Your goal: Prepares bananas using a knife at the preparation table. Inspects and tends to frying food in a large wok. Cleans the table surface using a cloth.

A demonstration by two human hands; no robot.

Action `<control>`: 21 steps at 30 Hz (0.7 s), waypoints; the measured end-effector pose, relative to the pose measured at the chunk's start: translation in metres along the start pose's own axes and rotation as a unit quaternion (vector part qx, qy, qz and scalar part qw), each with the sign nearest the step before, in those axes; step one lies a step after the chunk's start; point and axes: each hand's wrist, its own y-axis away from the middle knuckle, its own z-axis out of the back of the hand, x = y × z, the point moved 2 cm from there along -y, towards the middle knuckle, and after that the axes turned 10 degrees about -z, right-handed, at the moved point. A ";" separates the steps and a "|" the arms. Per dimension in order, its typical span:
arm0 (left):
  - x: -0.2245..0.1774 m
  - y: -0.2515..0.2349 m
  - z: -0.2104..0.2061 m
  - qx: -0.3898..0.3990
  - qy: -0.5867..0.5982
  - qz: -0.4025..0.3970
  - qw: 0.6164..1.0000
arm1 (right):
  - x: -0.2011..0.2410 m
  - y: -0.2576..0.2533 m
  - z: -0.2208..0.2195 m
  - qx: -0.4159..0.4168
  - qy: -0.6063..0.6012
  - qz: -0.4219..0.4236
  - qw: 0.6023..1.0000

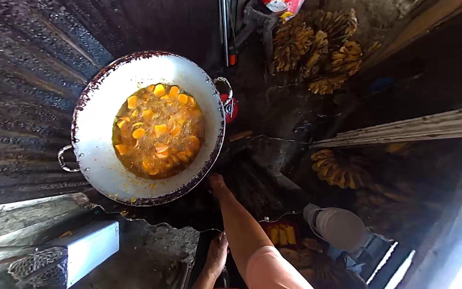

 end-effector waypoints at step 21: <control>-0.043 -0.015 0.000 0.030 -0.034 0.018 0.999 | -0.012 0.189 0.097 0.046 -0.406 0.060 0.911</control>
